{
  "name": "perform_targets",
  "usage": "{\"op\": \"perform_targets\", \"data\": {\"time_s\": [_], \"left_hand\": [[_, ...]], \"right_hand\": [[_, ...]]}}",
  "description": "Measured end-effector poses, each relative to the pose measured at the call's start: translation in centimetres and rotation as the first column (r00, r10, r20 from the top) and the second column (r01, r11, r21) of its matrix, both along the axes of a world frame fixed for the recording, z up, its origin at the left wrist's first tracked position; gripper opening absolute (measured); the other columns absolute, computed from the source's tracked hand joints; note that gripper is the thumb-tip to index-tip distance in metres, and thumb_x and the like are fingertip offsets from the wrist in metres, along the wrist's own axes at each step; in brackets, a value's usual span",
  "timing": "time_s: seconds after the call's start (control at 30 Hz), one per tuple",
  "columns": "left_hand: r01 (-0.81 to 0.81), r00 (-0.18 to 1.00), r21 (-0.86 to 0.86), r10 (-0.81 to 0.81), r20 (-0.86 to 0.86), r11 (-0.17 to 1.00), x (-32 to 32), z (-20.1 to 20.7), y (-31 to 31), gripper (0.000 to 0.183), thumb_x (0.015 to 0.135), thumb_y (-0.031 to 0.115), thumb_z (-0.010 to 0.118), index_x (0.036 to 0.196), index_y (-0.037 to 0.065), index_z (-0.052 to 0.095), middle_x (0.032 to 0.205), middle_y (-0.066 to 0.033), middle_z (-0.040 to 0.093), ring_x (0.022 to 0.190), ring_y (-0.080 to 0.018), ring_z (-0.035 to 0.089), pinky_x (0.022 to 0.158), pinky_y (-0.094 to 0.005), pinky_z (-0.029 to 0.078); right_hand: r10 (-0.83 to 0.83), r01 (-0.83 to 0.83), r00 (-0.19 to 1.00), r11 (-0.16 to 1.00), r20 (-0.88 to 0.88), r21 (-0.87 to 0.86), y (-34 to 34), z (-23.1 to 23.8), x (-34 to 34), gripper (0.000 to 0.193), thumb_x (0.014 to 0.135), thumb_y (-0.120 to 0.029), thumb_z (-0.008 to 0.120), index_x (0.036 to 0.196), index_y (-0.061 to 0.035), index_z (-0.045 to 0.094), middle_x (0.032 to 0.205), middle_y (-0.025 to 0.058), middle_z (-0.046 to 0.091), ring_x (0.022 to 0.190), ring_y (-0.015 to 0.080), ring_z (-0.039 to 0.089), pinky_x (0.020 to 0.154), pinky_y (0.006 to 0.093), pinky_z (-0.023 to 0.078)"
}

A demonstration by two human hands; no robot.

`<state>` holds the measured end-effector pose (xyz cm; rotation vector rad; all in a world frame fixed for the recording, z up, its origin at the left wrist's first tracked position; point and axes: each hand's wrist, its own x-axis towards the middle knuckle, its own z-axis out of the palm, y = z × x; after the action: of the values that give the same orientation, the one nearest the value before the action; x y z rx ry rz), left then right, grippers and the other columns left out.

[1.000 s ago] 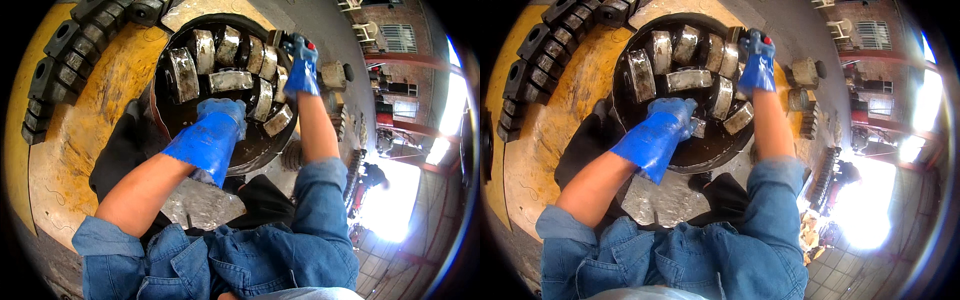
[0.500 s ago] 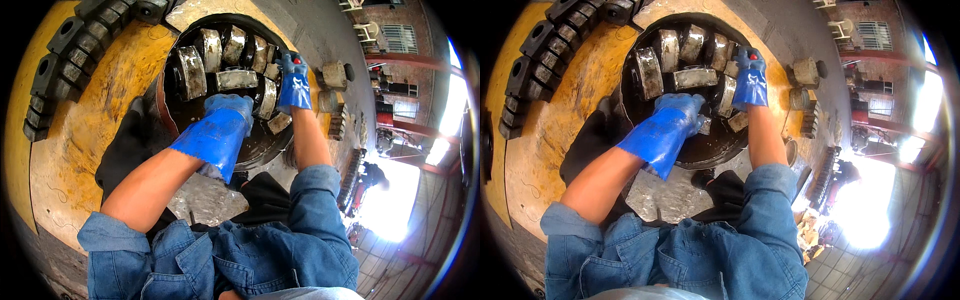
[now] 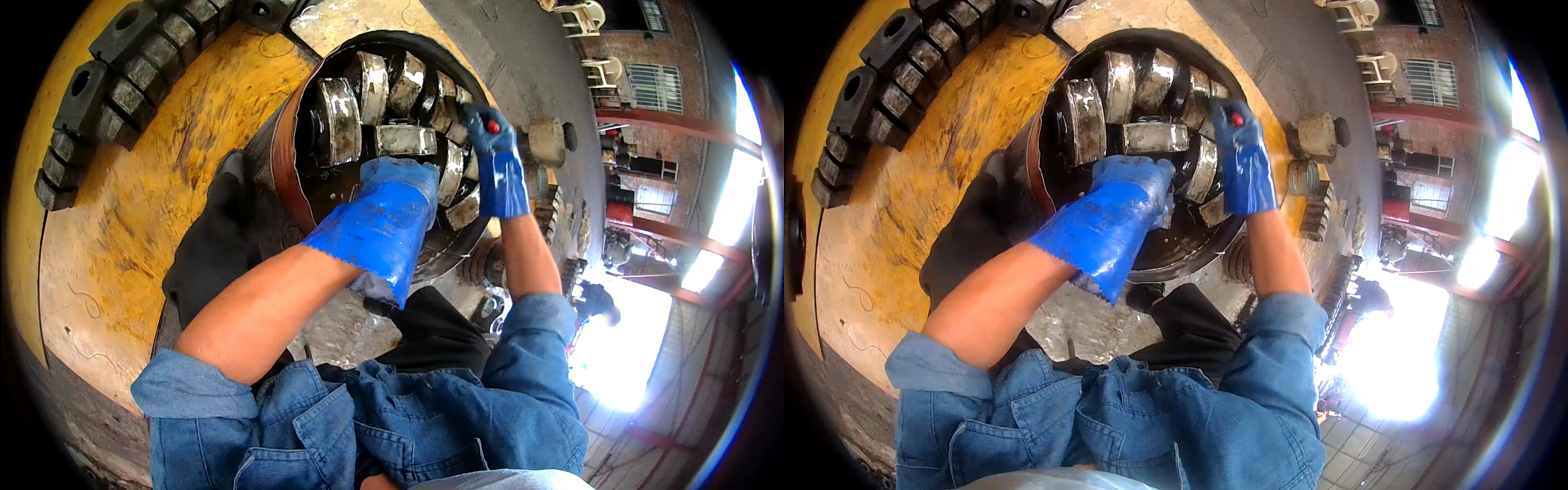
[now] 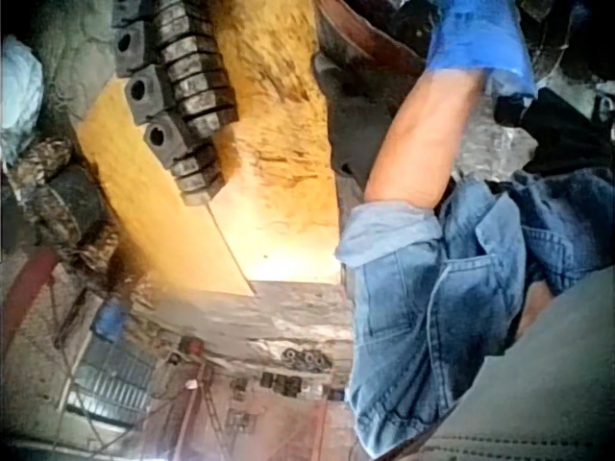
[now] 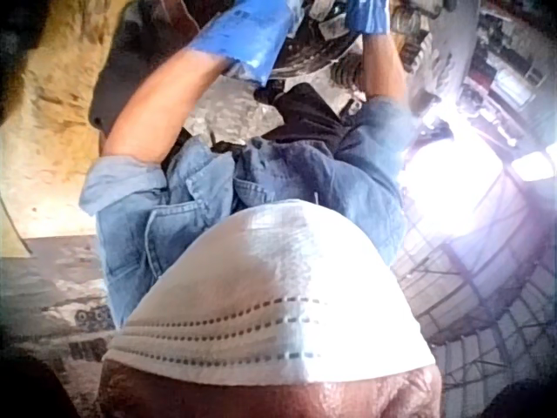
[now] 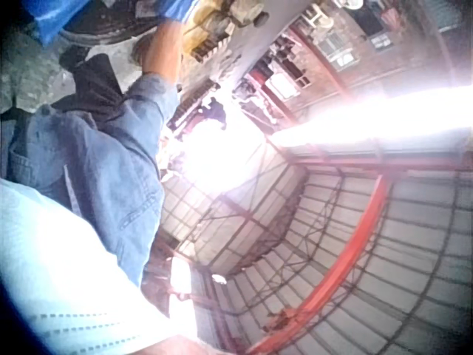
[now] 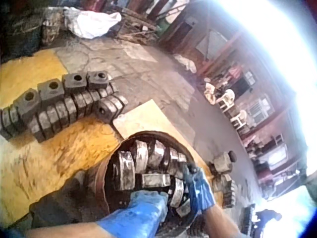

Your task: The person cleans oily metal components by picking them up from a pile on the floor and placing them into a barrel filled with liquid. Using gloved hands and a small red-handled brush, they scrub the surfaces of the parts before arranging them inside the barrel.

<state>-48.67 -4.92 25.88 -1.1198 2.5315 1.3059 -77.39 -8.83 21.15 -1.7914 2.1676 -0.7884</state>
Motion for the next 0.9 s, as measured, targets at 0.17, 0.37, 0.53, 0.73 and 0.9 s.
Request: {"op": "perform_targets", "data": {"time_s": [0.17,0.37,0.53,0.73,0.9], "left_hand": [[-0.028,1.000,-0.023,0.027,-0.015,0.999,0.1,-0.1,0.0,0.041,0.095,0.037,0.069,0.128,0.012,0.068,0.124,-0.0140,0.074,0.117,-0.0326,0.071,0.099,-0.0497,0.055],[-0.059,0.998,-0.069,0.059,-0.007,0.996,0.1,-0.6,-0.6,0.042,0.095,0.036,0.068,0.128,0.011,0.068,0.119,-0.0156,0.076,0.115,-0.0333,0.072,0.098,-0.0493,0.056],[-0.147,0.989,-0.100,0.147,-0.003,0.984,0.4,-0.3,-1.4,0.047,0.096,0.039,0.069,0.138,0.019,0.065,0.123,-0.0149,0.075,0.117,-0.0352,0.071,0.103,-0.0481,0.054],[-0.241,0.970,-0.041,0.242,0.007,0.970,2.2,0.7,-3.3,0.048,0.101,0.047,0.063,0.138,0.017,0.065,0.128,-0.0145,0.073,0.121,-0.0373,0.068,0.106,-0.0485,0.052],[-0.307,0.951,-0.090,0.308,0.000,0.948,2.2,0.6,-3.6,0.047,0.103,0.051,0.059,0.135,0.016,0.067,0.128,-0.0172,0.072,0.121,-0.0390,0.067,0.105,-0.0493,0.053]], "right_hand": [[0.026,-0.026,0.999,1.000,0.045,-0.011,-6.2,-1.2,-1.7,0.024,0.095,-0.019,0.075,0.114,-0.0049,0.079,0.100,0.0099,0.079,0.094,0.0136,0.070,0.088,0.0297,0.055],[0.127,-0.124,0.990,0.991,0.061,-0.057,-0.9,-2.0,1.0,0.020,0.095,-0.014,0.074,0.113,-0.0058,0.079,0.106,0.0105,0.080,0.099,0.0145,0.072,0.091,0.0308,0.056],[0.172,-0.187,0.971,0.979,0.164,0.084,6.2,-0.6,1.2,0.022,0.098,-0.012,0.072,0.118,-0.0040,0.076,0.111,0.0097,0.079,0.105,0.0144,0.071,0.095,0.0314,0.055],[0.159,-0.231,0.954,0.930,0.253,0.286,10.3,4.4,3.7,0.024,0.098,-0.010,0.071,0.122,-0.0049,0.076,0.115,0.0106,0.078,0.108,0.0173,0.072,0.099,0.0326,0.055],[0.267,-0.304,0.953,0.804,0.147,0.511,10.9,3.3,7.0,0.028,0.096,-0.016,0.074,0.121,-0.0030,0.075,0.116,0.0137,0.078,0.107,0.0206,0.073,0.095,0.0343,0.057]]}}
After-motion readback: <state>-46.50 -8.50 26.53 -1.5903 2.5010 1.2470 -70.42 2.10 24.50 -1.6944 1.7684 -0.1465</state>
